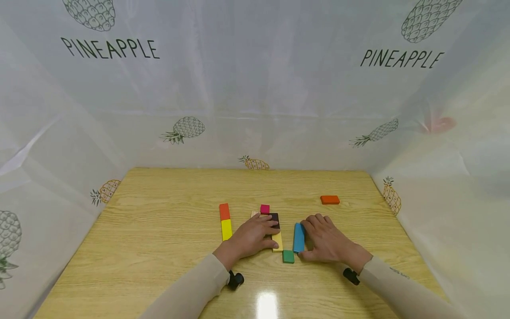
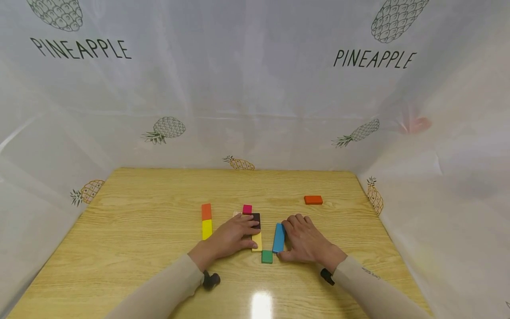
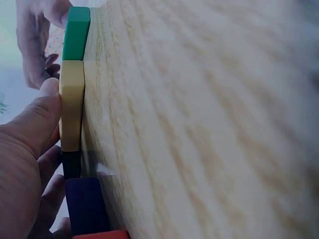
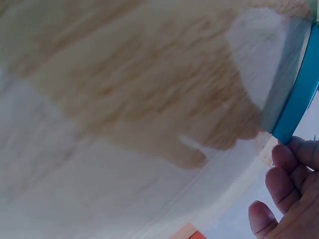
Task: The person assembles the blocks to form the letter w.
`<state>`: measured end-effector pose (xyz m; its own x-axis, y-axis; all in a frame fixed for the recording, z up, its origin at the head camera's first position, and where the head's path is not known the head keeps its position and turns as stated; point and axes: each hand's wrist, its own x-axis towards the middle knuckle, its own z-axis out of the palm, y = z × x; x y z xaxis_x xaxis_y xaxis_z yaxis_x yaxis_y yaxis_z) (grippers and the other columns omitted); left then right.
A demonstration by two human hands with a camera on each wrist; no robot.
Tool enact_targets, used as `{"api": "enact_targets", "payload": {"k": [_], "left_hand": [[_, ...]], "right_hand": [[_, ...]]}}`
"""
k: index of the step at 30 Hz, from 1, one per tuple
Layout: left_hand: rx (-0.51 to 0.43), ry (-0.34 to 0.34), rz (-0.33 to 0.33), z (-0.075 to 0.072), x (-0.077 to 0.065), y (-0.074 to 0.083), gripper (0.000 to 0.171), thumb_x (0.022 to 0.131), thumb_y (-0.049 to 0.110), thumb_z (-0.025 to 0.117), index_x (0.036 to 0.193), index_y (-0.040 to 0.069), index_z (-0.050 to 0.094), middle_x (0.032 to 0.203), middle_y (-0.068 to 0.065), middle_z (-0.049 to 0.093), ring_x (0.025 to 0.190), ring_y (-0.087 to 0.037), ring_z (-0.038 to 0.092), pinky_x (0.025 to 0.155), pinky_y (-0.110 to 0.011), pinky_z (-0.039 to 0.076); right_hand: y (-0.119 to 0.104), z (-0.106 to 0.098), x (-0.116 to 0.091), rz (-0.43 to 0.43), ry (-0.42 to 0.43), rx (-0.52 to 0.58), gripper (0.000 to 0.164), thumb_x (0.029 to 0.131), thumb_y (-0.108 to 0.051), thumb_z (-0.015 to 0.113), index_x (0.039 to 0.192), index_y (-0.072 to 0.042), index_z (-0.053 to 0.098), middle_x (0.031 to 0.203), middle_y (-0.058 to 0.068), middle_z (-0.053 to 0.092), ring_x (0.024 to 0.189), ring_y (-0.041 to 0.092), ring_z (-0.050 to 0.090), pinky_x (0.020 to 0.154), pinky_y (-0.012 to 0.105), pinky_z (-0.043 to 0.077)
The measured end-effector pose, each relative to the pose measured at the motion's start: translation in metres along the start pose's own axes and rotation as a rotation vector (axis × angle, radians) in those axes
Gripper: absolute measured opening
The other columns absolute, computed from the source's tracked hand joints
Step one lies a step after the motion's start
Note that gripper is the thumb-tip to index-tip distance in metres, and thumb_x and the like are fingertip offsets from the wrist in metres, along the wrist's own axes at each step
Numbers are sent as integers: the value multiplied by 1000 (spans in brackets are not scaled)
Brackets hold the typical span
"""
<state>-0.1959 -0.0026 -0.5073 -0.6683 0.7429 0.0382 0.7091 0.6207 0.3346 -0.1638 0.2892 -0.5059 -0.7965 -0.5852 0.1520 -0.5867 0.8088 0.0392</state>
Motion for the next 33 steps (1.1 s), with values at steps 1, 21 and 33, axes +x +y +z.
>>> {"api": "enact_targets", "payload": {"k": [1,21,33], "left_hand": [[3,0,0,0,0,0,53,101,52,66,145,23,67,155,5,58,154,-19,42,131,-49,26],[-4,9,0,-2,-2,-2,53,101,52,65,145,22,67,156,4,58,155,-19,41,131,-49,26],[-10,6,-5,2,-1,0,53,102,52,64,146,23,66,157,6,56,155,-18,40,132,-47,23]], "right_hand": [[0,0,0,-1,1,1,82,82,-70,74,132,-5,63,124,9,61,107,24,53,90,44,47],[15,-8,6,109,79,74,78,93,-64,71,135,1,64,124,15,63,115,35,58,95,57,50],[71,-2,10,351,272,-69,50,93,-40,77,106,7,63,99,27,63,89,46,55,70,53,44]]}}
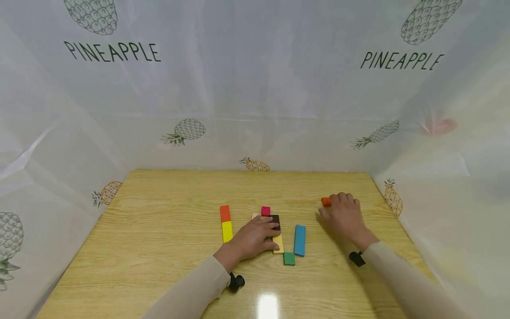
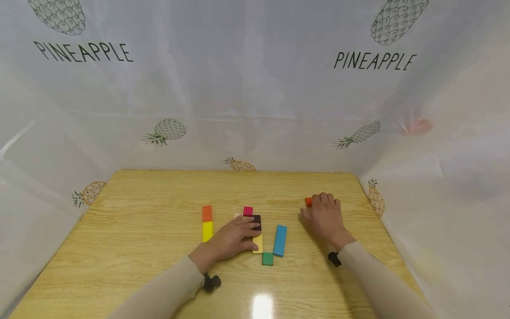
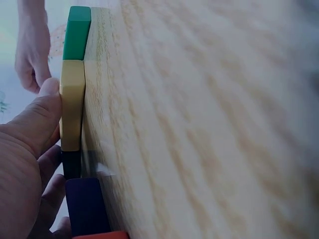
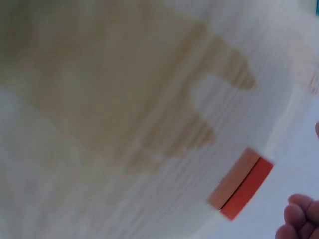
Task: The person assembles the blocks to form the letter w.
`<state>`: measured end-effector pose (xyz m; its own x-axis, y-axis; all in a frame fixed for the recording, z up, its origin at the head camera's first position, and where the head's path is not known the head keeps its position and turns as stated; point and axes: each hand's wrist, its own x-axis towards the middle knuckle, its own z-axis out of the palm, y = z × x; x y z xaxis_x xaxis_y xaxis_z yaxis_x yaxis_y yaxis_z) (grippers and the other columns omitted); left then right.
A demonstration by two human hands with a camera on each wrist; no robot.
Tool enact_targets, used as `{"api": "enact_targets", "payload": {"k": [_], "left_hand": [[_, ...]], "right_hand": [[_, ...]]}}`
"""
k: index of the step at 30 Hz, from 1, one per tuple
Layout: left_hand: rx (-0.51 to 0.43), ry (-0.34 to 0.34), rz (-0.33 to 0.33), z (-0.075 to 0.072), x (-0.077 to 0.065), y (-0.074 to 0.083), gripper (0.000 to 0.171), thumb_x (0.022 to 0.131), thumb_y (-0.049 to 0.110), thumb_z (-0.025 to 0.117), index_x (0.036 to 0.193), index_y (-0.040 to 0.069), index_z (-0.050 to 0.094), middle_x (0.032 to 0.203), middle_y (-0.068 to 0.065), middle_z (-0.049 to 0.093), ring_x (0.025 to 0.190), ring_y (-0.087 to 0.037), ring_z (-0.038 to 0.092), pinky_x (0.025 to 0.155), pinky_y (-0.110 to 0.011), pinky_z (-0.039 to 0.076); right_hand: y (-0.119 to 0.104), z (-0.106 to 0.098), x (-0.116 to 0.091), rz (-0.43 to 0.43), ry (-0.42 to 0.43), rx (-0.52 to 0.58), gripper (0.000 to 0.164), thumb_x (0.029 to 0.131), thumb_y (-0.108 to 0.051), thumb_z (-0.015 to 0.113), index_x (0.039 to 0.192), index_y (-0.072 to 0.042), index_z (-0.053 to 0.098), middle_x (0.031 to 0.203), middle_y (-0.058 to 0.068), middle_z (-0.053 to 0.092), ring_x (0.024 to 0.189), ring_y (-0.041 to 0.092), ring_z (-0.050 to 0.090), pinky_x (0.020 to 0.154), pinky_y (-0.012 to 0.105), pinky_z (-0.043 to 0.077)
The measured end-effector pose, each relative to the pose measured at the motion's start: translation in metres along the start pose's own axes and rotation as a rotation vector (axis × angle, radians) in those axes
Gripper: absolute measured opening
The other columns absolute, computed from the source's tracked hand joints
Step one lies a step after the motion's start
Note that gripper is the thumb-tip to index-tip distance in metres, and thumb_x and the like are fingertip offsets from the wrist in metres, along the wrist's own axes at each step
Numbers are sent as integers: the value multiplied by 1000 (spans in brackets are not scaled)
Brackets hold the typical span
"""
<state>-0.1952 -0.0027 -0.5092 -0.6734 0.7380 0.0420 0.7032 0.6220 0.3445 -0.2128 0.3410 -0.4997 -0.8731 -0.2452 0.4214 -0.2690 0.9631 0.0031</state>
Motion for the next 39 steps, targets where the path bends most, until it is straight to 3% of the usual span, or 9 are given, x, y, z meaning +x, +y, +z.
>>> {"api": "enact_targets", "payload": {"k": [6,15,19,26,29,33,39], "left_hand": [[-12,-7,-9,0,0,0,53,102,52,64,147,24,65,158,7,56,156,-17,39,133,-46,21],[-16,-9,-21,-1,-2,2,53,102,52,63,148,25,64,157,7,55,156,-16,38,133,-45,20],[-18,-5,-19,-2,-2,3,53,102,52,63,148,24,64,157,7,56,156,-16,39,133,-45,20],[-13,-2,-16,-2,-3,2,53,102,52,63,148,24,64,157,7,56,156,-17,39,133,-45,20],[-12,0,-15,-2,-3,2,53,102,52,64,148,24,65,157,7,56,156,-17,39,133,-45,20],[-8,2,-11,-1,-3,1,53,102,52,64,147,24,65,157,7,56,156,-16,40,133,-45,21],[-3,9,-6,0,-2,1,53,102,52,64,147,24,65,156,7,57,155,-17,40,133,-46,22]], "right_hand": [[13,5,12,129,-60,10,50,99,-40,70,99,10,61,94,29,59,84,45,51,68,54,41],[19,10,23,145,-195,-11,46,101,-43,66,91,2,60,90,22,57,82,40,49,68,50,39],[18,10,24,111,-230,-1,37,102,-35,66,98,2,63,93,19,57,83,38,49,68,49,40],[17,6,17,-31,-175,0,24,100,-20,72,117,-4,70,108,20,62,93,41,53,74,56,46],[20,2,16,-16,-198,30,36,98,-23,73,128,-3,67,117,24,61,101,46,54,80,61,46],[27,1,15,85,-244,62,60,96,-36,70,136,6,57,128,33,57,114,53,52,88,69,43],[37,0,13,147,-274,42,67,95,-49,65,126,11,61,120,33,59,108,52,52,86,67,43]]}}
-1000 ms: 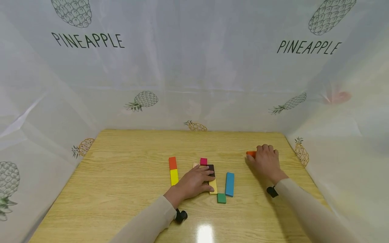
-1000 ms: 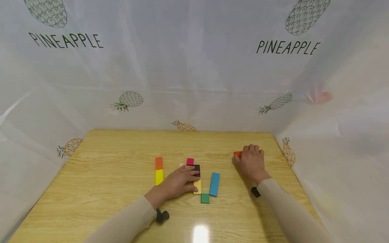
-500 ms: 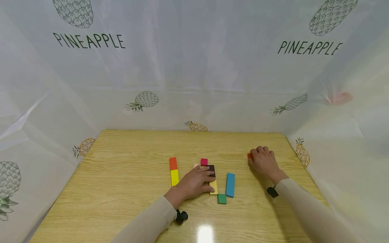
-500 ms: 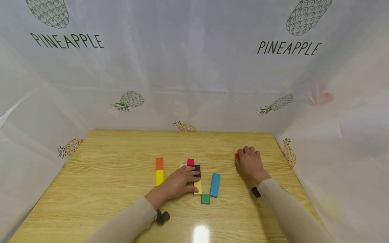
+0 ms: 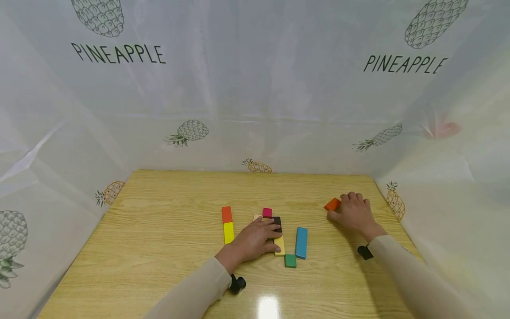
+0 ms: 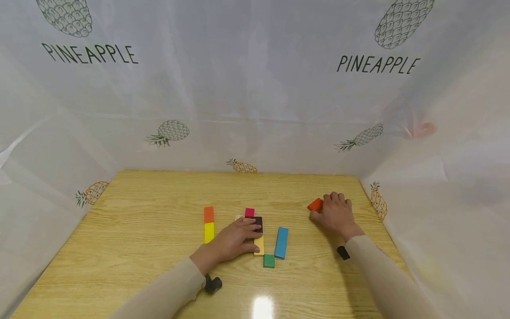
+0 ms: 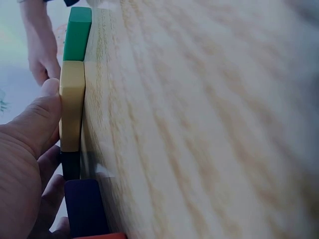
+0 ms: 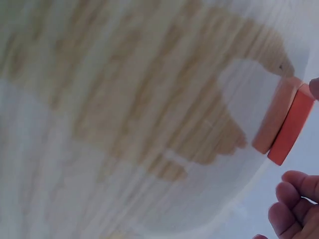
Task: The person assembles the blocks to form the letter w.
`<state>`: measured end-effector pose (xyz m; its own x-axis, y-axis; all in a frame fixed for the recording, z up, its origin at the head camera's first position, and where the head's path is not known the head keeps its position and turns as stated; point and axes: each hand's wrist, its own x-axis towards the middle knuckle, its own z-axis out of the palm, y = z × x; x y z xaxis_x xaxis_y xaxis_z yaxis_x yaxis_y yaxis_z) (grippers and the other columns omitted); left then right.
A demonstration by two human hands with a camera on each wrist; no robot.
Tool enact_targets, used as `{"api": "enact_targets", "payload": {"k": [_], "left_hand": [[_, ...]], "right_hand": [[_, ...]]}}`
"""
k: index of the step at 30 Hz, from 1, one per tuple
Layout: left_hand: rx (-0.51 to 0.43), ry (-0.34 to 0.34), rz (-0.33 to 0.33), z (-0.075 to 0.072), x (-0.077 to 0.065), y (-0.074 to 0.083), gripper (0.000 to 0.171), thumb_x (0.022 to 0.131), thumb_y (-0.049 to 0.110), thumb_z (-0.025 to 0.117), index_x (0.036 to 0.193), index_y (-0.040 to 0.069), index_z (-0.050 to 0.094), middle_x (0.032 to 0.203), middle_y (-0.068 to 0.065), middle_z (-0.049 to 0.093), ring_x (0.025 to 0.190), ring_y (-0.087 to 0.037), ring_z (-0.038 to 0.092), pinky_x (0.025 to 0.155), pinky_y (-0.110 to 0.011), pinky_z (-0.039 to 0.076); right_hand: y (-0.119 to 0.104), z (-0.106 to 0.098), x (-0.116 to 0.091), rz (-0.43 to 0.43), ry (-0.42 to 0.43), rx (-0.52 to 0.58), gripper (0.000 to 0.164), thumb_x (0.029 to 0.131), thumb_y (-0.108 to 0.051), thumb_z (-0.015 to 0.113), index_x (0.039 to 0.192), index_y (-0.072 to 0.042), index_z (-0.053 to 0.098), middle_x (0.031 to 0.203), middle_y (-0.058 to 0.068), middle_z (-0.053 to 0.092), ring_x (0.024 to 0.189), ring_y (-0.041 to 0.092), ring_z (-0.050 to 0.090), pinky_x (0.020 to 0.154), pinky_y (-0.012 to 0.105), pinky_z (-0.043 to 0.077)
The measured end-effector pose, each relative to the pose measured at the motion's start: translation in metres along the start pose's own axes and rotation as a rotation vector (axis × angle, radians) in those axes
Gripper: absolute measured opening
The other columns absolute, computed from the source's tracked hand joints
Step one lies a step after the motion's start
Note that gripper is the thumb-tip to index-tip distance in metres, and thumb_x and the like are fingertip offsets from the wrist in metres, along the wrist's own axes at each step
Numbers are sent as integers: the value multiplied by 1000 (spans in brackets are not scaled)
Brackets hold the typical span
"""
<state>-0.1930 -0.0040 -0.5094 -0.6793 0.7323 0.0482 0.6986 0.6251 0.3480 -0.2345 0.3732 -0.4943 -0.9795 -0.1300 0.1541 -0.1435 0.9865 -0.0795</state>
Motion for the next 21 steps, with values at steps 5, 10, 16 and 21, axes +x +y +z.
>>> {"api": "enact_targets", "payload": {"k": [5,10,16,21], "left_hand": [[-19,-6,-11,0,-1,0,53,102,51,64,147,24,65,156,7,57,156,-17,39,133,-45,20],[-30,-9,-17,-2,-1,2,53,101,51,65,147,24,65,156,6,57,156,-18,40,133,-46,21],[-26,-9,-20,-2,0,3,53,101,51,65,148,24,65,156,7,56,156,-17,39,133,-46,20],[-16,-5,-17,-1,0,2,54,101,51,65,147,24,65,156,8,57,155,-17,40,133,-46,21]], "right_hand": [[1,1,1,-3,-18,-11,56,97,-51,63,104,5,66,103,26,61,95,45,53,79,59,42],[1,4,1,-29,3,19,51,98,-46,66,107,4,64,103,24,60,95,45,53,80,60,42],[-4,5,2,-88,66,11,53,94,-44,72,113,5,65,108,25,61,101,46,56,82,60,44],[-14,3,2,-131,77,17,49,93,-41,72,109,5,66,105,22,61,97,43,55,81,59,44]]}}
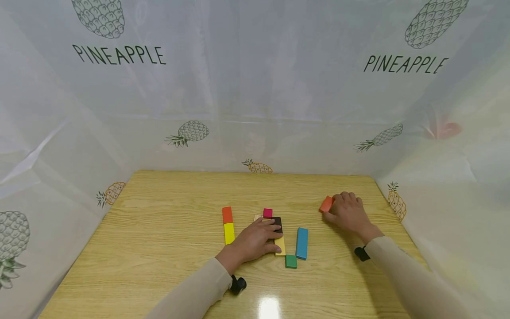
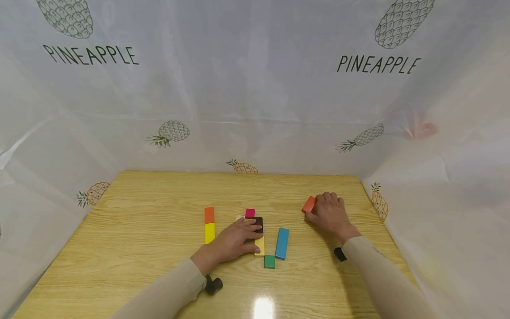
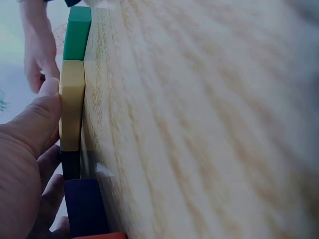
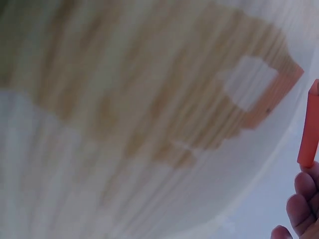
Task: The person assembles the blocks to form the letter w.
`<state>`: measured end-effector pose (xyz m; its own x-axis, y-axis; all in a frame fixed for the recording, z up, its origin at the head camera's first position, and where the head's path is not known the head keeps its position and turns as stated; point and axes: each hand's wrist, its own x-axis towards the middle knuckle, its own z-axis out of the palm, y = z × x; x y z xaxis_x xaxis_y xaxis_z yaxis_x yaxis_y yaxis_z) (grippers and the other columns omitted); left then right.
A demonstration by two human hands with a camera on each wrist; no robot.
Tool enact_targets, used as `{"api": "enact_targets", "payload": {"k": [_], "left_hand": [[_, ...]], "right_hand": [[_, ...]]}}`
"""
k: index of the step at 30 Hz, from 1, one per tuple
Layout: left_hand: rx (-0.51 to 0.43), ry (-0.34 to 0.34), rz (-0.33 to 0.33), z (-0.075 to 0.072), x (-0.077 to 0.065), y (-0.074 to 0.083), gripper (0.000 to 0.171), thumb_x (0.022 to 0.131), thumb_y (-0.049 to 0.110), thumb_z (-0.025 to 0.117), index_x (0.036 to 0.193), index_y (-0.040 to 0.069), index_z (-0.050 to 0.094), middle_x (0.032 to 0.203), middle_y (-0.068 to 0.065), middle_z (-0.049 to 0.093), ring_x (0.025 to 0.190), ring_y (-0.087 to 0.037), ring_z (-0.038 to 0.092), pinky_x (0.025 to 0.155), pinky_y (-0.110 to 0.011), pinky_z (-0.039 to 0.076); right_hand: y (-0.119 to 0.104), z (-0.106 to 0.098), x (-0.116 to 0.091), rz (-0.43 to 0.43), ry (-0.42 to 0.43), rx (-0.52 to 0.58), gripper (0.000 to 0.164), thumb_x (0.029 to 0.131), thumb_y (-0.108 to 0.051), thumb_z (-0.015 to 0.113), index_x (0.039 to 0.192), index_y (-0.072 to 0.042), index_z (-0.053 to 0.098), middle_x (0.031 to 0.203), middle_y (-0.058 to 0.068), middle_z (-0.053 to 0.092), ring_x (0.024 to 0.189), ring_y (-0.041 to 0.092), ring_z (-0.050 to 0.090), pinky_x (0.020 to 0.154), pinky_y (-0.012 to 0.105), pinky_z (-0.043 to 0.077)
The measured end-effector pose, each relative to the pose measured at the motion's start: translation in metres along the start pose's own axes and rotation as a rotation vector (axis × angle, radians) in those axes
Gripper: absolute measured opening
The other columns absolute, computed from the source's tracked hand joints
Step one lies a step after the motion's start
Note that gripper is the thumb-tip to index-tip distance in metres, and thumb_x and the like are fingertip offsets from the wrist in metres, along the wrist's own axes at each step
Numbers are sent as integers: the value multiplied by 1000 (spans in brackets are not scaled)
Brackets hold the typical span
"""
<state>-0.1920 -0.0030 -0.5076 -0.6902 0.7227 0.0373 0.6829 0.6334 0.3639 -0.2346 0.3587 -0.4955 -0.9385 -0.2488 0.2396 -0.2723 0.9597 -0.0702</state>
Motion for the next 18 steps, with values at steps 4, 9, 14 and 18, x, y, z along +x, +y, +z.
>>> {"api": "enact_targets", "payload": {"k": [4,9,14,18], "left_hand": [[3,2,2,1,0,-1,53,101,52,65,147,25,65,156,8,57,155,-17,40,133,-46,21],[-4,4,3,0,-1,0,53,101,51,65,147,24,65,156,7,57,156,-17,39,133,-45,20],[-10,6,4,1,-1,-1,53,101,51,65,147,24,65,156,7,57,156,-17,39,133,-45,20],[-16,5,8,0,-1,-1,53,102,51,65,147,23,65,156,6,57,156,-17,39,133,-45,20]], "right_hand": [[-10,0,1,-37,7,4,49,92,-41,73,109,4,66,105,21,61,98,41,54,82,58,44],[-22,3,2,-103,7,21,52,93,-40,73,116,6,67,109,21,64,102,41,55,82,55,45],[-35,4,3,-179,-13,43,51,93,-38,72,121,4,68,114,20,64,106,40,56,85,56,47],[-41,5,3,-213,-35,54,52,93,-39,74,124,3,67,119,20,63,108,40,55,90,59,48]]}}
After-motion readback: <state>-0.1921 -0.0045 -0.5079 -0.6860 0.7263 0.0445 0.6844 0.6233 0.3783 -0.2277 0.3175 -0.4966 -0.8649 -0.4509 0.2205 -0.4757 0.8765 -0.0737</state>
